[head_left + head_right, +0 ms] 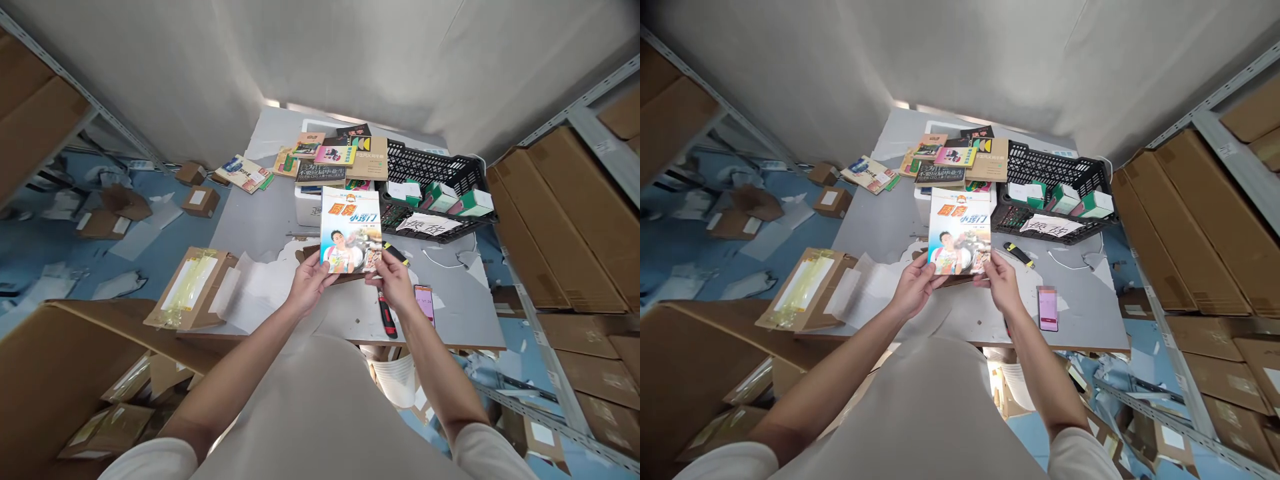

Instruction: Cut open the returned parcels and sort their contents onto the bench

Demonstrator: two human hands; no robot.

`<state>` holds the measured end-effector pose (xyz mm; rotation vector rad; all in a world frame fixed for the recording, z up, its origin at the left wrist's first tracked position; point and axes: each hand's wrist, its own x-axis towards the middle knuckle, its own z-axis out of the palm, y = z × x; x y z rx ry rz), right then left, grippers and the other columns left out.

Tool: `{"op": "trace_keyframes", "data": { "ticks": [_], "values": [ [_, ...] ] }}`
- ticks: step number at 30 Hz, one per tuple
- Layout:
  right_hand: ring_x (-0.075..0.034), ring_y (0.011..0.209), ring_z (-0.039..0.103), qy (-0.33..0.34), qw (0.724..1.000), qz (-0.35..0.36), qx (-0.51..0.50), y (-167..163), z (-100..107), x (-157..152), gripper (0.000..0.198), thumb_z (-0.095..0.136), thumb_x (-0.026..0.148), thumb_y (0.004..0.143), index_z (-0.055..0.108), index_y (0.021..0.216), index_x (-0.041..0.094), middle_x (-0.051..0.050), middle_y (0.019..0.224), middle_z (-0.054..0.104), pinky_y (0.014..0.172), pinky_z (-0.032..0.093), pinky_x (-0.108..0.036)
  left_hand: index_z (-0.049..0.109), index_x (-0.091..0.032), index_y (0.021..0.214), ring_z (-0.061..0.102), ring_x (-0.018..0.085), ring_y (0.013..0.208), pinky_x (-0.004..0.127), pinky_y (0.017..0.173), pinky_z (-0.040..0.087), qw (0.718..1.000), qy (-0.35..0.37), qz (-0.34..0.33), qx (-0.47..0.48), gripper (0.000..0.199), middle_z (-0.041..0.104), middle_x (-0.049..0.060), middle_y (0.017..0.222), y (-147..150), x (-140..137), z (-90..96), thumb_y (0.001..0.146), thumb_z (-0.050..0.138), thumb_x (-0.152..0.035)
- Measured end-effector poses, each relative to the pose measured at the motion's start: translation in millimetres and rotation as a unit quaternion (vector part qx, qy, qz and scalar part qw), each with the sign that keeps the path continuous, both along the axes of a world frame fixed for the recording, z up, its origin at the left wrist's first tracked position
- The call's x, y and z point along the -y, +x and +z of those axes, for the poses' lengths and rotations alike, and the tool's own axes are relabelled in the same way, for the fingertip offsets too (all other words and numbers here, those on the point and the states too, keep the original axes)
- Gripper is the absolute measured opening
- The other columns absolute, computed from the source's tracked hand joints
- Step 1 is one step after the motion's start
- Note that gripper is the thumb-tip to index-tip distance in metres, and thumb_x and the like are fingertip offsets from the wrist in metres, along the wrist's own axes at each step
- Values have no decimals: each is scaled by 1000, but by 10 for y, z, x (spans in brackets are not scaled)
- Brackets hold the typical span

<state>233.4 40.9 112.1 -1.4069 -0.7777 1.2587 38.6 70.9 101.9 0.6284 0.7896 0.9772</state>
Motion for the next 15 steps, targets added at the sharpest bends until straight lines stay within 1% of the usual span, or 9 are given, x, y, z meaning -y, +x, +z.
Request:
{"op": "trace_keyframes", "data": {
  "ticks": [3,6,8,9,10,11,12,14,15],
  "values": [
    [-9,56,59,45,998,-41,26,217,42,-420,61,76,51,66,64,121,25,1,83,66,55,58,-27,52,-27,133,56,25,124,43,106,44,1000,16,-19,7,63,56,10,138,-81,-43,6,77,73,-46],
    [-8,58,58,99,992,-54,53,514,153,-977,57,76,47,66,66,118,26,1,88,66,57,58,-25,51,-25,133,54,26,127,44,107,42,999,39,5,-35,61,53,14,140,-314,-40,-72,80,69,-48],
    [-6,58,57,124,988,-63,60,689,214,-1378,48,74,42,69,67,114,26,3,87,65,57,57,-21,53,-22,131,55,27,126,45,107,42,992,60,29,-108,59,56,15,138,-534,-18,-192,81,66,-51],
    [-5,58,56,131,987,-68,62,757,231,-1571,43,73,40,72,68,112,26,4,85,64,58,56,-20,54,-20,129,55,28,125,46,107,42,983,74,42,-162,59,57,16,136,-655,-1,-275,81,64,-53],
    [-4,57,55,132,986,-74,64,809,238,-1749,38,70,38,74,67,110,26,4,83,64,58,56,-18,55,-18,127,56,28,124,46,107,42,967,90,55,-231,60,59,17,133,-779,24,-377,81,62,-55],
    [-4,57,54,126,987,-77,69,843,235,-1906,34,68,36,77,67,109,25,5,81,63,59,56,-18,57,-17,124,56,29,124,47,107,41,938,113,74,-319,60,60,17,131,-901,56,-497,80,60,-58],
    [-4,57,54,117,987,-75,82,860,225,-2037,30,65,35,81,66,109,24,5,80,63,60,56,-18,58,-16,123,53,30,126,48,109,39,896,136,81,-414,59,59,17,132,-1016,97,-638,81,57,-58],
    [-5,63,56,103,984,-64,127,854,189,-2211,26,59,33,88,64,111,21,3,83,64,65,57,-23,54,-12,130,39,35,138,53,113,30,796,177,42,-577,68,47,22,143,-1210,199,-981,80,55,-57],
    [-8,70,59,103,981,-59,152,838,166,-2256,26,57,32,91,62,113,19,1,89,65,70,58,-27,50,-9,134,27,39,143,58,113,24,744,180,19,-644,78,37,25,149,-1282,253,-1178,74,59,-58]
  ]
}}
